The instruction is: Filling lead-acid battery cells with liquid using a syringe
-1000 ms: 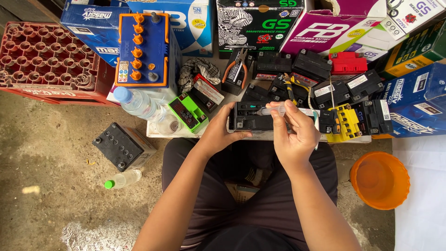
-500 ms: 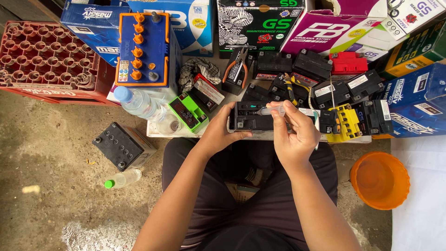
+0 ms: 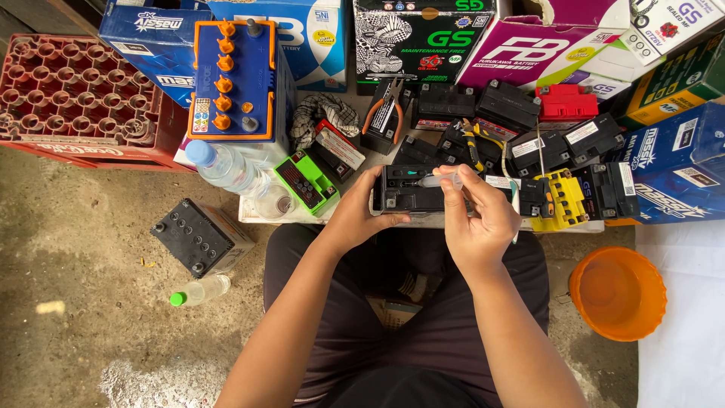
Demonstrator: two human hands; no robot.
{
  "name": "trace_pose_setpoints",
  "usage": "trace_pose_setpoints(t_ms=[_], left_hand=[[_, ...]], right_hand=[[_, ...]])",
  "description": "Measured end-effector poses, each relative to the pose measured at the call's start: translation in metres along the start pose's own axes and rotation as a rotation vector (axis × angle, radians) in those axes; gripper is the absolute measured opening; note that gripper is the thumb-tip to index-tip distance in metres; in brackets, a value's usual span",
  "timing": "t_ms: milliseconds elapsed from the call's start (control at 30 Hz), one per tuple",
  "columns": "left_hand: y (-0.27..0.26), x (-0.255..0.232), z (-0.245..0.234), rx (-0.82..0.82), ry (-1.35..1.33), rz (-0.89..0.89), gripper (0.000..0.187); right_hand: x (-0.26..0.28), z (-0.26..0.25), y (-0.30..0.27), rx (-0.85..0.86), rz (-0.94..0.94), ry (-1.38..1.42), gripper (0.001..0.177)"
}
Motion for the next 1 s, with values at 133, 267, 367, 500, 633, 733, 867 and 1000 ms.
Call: trace_pose_setpoints(t_ms=[133, 267, 367, 500, 633, 733, 867, 1000], left_hand=[[0.000, 0.001, 0.000, 0.000, 0.006, -0.001, 0.091], [0.000, 0.002, 0.001, 0.000, 0.005, -0.006, 0.092], [-0.001, 0.000, 0.001, -0.003, 0.004, -0.004, 0.092], [-0.001, -0.001, 0.001, -0.008, 0.001, 0.001, 0.092], [-0.001, -0.001, 0.002, -0.004, -0.001, -0.002, 0.093], [-0.002, -0.002, 0.002, -0.007, -0.008, -0.004, 0.094], [-0.003, -0.002, 0.003, -0.003, -0.002, 0.000, 0.093], [-0.002, -0.001, 0.008, 0.003, -0.001, -0.035, 0.099]], right_hand=[[0.000, 0.000, 0.000, -0.002, 0.001, -0.006, 0.028], [0.000, 0.000, -0.001, 0.000, 0.006, -0.012, 0.027], [0.001, 0.000, -0.002, 0.002, 0.026, -0.014, 0.026], [0.004, 0.001, 0.000, 0.003, 0.059, -0.018, 0.025], [0.008, -0.001, 0.001, 0.020, 0.070, -0.009, 0.025], [0.009, -0.004, 0.000, 0.015, 0.061, 0.004, 0.026], [0.015, -0.010, -0.001, -0.002, 0.061, 0.012, 0.027], [0.023, -0.018, -0.007, -0.038, 0.022, 0.038, 0.034]])
Point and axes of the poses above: each hand's wrist, its own y-axis towards the middle knuckle, its own z-axis out of the palm, x = y × z, the point moved 2 cm from there along y, towards the middle knuckle, and after that the axes turned 9 degrees about y, right-handed, at the moved point
